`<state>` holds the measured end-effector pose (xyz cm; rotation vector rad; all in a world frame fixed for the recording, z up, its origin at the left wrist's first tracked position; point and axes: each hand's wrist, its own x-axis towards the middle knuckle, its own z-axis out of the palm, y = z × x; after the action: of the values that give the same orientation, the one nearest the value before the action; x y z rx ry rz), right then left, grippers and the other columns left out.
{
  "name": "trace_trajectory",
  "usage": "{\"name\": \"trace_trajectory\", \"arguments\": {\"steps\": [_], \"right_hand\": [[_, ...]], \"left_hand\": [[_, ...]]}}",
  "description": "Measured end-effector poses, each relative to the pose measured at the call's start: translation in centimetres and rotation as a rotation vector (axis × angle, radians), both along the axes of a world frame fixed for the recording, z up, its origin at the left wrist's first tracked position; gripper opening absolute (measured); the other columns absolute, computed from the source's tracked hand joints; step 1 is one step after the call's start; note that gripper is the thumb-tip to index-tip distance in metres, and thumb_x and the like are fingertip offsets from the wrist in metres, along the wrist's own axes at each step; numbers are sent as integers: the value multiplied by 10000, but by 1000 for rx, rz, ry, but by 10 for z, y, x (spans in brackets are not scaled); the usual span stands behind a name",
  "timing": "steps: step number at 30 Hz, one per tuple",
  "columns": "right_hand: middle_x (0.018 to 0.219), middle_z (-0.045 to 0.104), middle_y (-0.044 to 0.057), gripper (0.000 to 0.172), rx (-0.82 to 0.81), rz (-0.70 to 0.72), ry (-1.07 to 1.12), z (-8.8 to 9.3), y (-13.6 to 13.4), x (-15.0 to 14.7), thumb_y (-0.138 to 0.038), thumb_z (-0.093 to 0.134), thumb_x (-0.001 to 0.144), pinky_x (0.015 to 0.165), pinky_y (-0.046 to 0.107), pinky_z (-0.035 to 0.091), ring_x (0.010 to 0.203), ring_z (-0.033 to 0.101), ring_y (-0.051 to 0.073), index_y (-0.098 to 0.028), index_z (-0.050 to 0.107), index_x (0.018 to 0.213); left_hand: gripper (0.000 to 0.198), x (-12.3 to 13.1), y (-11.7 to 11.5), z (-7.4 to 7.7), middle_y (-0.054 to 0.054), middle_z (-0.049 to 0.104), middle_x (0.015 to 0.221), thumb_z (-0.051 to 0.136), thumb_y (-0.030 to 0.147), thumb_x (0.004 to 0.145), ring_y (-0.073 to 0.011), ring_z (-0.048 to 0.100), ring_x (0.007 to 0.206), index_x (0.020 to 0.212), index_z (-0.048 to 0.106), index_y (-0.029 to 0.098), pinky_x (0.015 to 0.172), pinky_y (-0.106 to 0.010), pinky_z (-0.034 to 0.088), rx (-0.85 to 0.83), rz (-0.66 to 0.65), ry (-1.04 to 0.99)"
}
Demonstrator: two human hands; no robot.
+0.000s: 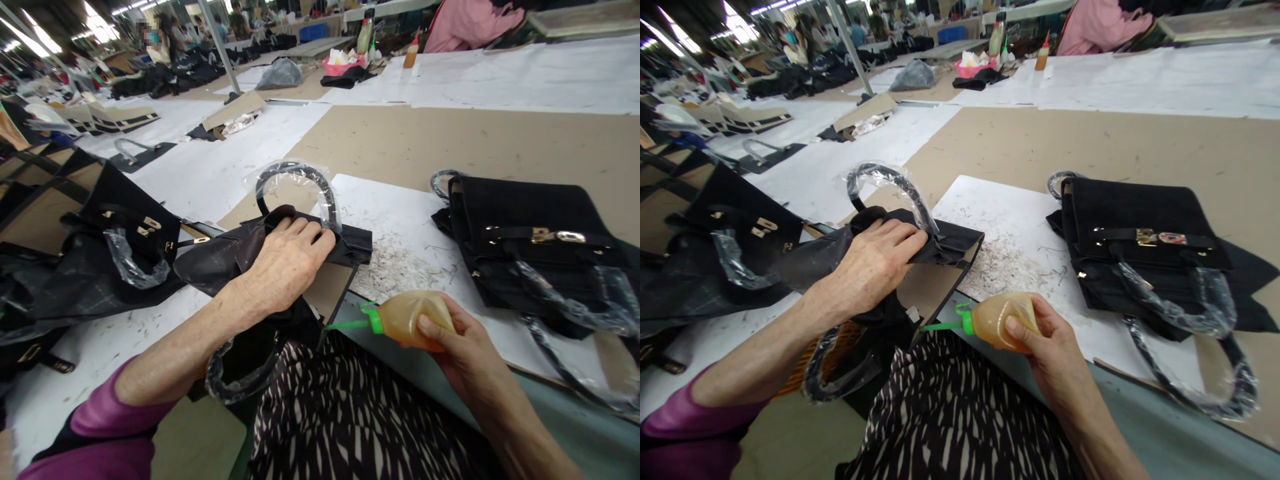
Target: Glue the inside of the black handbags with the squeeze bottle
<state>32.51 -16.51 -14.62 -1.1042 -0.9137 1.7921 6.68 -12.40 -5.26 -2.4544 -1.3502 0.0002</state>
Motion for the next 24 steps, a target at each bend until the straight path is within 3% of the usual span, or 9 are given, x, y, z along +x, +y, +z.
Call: {"name": "trace_trajectory", "arguments": {"steps": [7, 13, 19, 24], "right_hand": [[892, 624, 65, 369, -71, -74, 30, 1, -4, -11, -372, 829, 679, 588, 266, 533, 758, 591, 222, -194, 657, 954], [917, 624, 62, 351, -76, -26, 30, 6, -11, -12, -372, 799, 717, 616, 267, 530, 769, 593, 217, -196, 642, 978], [880, 635, 44, 337, 95, -14, -111, 4, -19, -2, -387, 769, 748, 658, 228, 508, 800, 605, 214, -218, 620, 997], [893, 636, 1, 317, 285, -140, -353, 9, -14, 0, -387, 766, 745, 689, 233, 512, 791, 609, 205, -280, 600, 994]], "left_hand": [[155, 1, -1, -1, -71, 593, 836, 450, 79, 811, -229, 539, 797, 910, 550, 143, 730, -364, 436, 24, -1, -16], [164, 1, 0, -1, -74, 597, 858, 432, 76, 821, -233, 541, 814, 921, 547, 137, 738, -368, 438, 13, 9, -16], [168, 1, 0, 1, -78, 596, 870, 464, 71, 789, -236, 538, 823, 921, 542, 140, 750, -372, 436, -16, 14, -18], [200, 1, 0, 3, -76, 587, 883, 476, 56, 751, -236, 531, 828, 925, 529, 142, 749, -372, 433, -42, 29, -16]]}}
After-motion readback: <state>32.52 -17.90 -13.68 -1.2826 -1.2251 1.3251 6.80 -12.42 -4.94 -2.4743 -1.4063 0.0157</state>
